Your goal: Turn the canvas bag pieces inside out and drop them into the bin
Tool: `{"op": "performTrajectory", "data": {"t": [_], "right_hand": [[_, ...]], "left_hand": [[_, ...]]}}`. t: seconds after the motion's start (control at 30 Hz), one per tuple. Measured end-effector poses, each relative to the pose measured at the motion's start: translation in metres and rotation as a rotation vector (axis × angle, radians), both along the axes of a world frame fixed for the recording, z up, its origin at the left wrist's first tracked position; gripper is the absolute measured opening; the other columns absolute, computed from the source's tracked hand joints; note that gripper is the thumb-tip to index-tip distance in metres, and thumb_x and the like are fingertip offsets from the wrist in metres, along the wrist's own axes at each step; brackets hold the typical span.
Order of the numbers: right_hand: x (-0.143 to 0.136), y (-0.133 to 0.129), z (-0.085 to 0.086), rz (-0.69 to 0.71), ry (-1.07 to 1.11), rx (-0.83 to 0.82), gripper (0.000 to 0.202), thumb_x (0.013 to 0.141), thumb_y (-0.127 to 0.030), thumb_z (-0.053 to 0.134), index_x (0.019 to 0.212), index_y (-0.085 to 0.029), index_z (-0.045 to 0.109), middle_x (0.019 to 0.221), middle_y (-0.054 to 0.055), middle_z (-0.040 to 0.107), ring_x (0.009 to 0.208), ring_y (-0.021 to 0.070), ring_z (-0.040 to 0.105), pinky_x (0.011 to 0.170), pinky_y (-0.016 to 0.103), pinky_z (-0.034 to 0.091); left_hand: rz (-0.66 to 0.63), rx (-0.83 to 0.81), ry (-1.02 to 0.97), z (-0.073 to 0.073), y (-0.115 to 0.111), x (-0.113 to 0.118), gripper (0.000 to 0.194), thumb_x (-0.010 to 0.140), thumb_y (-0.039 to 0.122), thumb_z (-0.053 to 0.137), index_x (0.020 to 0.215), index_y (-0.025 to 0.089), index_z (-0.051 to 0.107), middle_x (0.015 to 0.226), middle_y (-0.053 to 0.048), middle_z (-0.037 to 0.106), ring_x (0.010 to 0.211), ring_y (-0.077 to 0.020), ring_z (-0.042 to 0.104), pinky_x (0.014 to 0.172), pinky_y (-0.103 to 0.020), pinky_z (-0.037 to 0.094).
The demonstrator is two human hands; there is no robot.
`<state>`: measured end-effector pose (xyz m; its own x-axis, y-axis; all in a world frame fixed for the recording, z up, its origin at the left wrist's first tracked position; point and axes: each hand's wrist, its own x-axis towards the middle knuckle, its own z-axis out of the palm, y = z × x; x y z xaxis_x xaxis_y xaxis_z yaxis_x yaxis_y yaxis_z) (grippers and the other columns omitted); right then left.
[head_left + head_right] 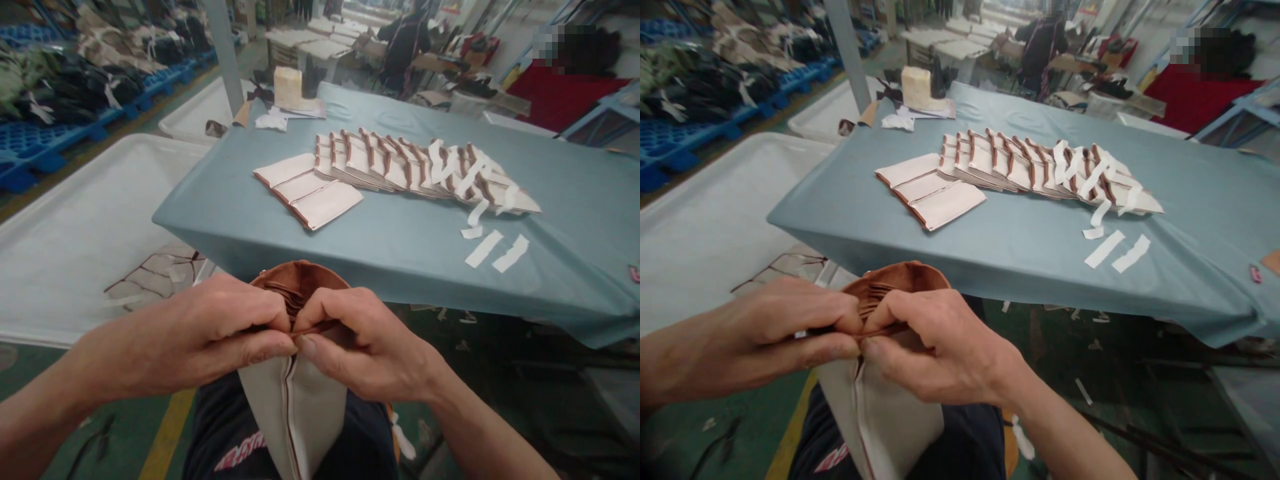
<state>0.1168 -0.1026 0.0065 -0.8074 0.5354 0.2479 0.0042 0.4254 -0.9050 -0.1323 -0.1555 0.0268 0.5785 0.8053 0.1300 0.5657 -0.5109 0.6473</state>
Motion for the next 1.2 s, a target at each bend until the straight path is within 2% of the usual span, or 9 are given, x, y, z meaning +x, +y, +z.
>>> {"op": "performTrajectory", "data": {"t": [0.13,0.37,0.5,0.6,0.73,0.83,0.93,1.13,1.2], "right_hand": [[0.004,0.004,0.001,0.065,-0.016,-0.339,0.017,0.100,-0.031,0.067,0.088,-0.020,0.062,0.071,-0.007,0.055,0.055,0.0074,0.041,0.049,0.019,0.034],[0.012,0.006,0.009,0.020,0.002,-0.129,0.015,0.101,-0.024,0.066,0.087,-0.019,0.070,0.075,-0.003,0.066,0.063,0.0093,0.055,0.063,0.022,0.043],[0.007,0.010,-0.004,0.114,0.108,-0.271,0.032,0.105,-0.039,0.080,0.083,-0.019,0.069,0.073,-0.004,0.064,0.062,0.0089,0.050,0.056,0.021,0.037],[-0.002,0.010,-0.022,0.174,0.168,-0.512,0.045,0.099,-0.056,0.087,0.082,-0.019,0.066,0.068,-0.004,0.058,0.058,0.0097,0.046,0.051,0.022,0.035],[-0.015,0.005,-0.037,0.161,0.278,-0.654,0.052,0.097,-0.064,0.086,0.080,-0.020,0.062,0.068,-0.004,0.057,0.056,0.0088,0.043,0.050,0.022,0.034],[-0.019,0.003,-0.033,0.128,0.344,-0.578,0.047,0.101,-0.055,0.084,0.079,-0.019,0.062,0.070,-0.004,0.057,0.057,0.0078,0.044,0.051,0.020,0.034],[-0.015,0.003,-0.020,0.080,0.319,-0.420,0.032,0.104,-0.036,0.078,0.081,-0.019,0.063,0.066,-0.008,0.051,0.050,0.0053,0.036,0.046,0.019,0.029],[0.000,-0.004,0.012,-0.072,0.074,0.297,0.016,0.092,-0.007,0.059,0.092,-0.021,0.067,0.072,-0.004,0.068,0.058,0.0092,0.053,0.057,0.022,0.039],[0.002,-0.002,0.017,-0.067,0.049,0.358,0.016,0.094,-0.008,0.059,0.095,-0.021,0.068,0.075,-0.002,0.072,0.061,0.0108,0.059,0.062,0.023,0.043]], "left_hand": [[-0.071,0.048,-0.036,-0.003,0.004,-0.001,0.034,0.119,0.035,0.058,0.088,0.023,0.064,0.069,0.008,0.062,0.058,-0.0092,0.056,0.056,-0.024,0.036],[-0.069,-0.080,-0.128,-0.002,0.006,0.016,0.028,0.097,0.009,0.057,0.077,0.023,0.043,0.068,0.010,0.040,0.057,-0.0080,0.038,0.053,-0.023,0.028],[-0.023,-0.121,-0.421,-0.007,-0.001,0.032,0.031,0.092,0.006,0.055,0.076,0.023,0.035,0.066,0.011,0.033,0.056,-0.0081,0.032,0.053,-0.023,0.026],[0.006,-0.211,-0.686,-0.020,-0.007,0.042,0.041,0.102,0.016,0.066,0.072,0.021,0.039,0.063,0.010,0.040,0.053,-0.0076,0.036,0.052,-0.023,0.029],[0.096,-0.280,-1.044,-0.050,-0.014,0.058,0.060,0.107,0.058,0.073,0.066,0.021,0.049,0.057,0.005,0.048,0.050,-0.0102,0.044,0.049,-0.025,0.035],[0.207,-0.253,-1.174,-0.067,-0.017,0.064,0.065,0.103,0.065,0.074,0.064,0.022,0.046,0.055,0.005,0.043,0.047,-0.0107,0.043,0.046,-0.024,0.036],[0.196,-0.220,-1.068,-0.066,-0.014,0.054,0.065,0.104,0.064,0.076,0.064,0.020,0.050,0.057,0.004,0.050,0.049,-0.0104,0.048,0.049,-0.022,0.040],[0.173,-0.074,-0.451,-0.025,-0.007,0.022,0.026,0.098,0.019,0.067,0.072,0.021,0.062,0.060,0.006,0.056,0.053,-0.0096,0.052,0.052,-0.020,0.039],[0.188,0.047,-0.242,-0.013,-0.016,0.018,0.023,0.097,0.014,0.057,0.075,0.023,0.060,0.062,0.006,0.057,0.055,-0.0108,0.053,0.055,-0.021,0.040]]}}
